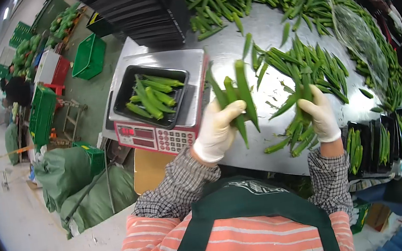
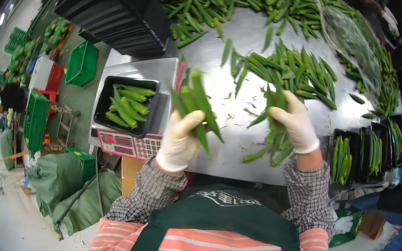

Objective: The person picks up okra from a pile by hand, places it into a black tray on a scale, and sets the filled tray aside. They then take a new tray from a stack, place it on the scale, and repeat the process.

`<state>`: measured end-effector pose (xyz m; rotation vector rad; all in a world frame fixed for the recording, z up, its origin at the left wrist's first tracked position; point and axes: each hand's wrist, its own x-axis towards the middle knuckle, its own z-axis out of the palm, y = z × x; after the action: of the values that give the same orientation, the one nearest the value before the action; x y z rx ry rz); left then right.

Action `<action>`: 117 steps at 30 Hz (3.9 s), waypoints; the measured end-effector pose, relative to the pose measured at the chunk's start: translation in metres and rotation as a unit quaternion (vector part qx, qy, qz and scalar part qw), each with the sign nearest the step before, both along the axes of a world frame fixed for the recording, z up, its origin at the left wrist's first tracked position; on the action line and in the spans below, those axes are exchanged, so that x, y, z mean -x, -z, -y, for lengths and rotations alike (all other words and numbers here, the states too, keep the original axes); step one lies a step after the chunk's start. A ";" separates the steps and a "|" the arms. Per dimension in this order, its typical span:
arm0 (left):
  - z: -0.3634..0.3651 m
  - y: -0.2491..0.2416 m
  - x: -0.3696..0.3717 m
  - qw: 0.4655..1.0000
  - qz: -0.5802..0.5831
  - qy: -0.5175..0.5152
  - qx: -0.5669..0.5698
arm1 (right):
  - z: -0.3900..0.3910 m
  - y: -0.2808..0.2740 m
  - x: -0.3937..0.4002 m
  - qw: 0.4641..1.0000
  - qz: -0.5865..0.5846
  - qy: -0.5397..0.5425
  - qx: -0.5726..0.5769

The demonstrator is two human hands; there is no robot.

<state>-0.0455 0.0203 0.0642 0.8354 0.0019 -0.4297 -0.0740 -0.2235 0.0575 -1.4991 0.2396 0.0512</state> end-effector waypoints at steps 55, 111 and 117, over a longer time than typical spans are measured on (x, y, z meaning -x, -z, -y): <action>-0.229 -0.109 -0.189 0.645 0.520 -0.262 -0.494 | -0.225 0.034 -0.074 0.981 -0.008 -0.057 0.187; 0.026 0.024 -0.025 0.665 0.531 0.075 -0.519 | 0.066 0.078 0.143 0.911 0.052 0.333 0.238; 0.149 0.126 -0.039 0.595 0.451 0.194 -0.636 | 0.067 0.132 0.157 0.873 0.033 0.336 0.353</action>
<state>-0.0068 -0.1283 -0.0620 2.4712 -0.9547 -0.3117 -0.2313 -0.2909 -0.0746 -2.0528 0.7757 -0.7166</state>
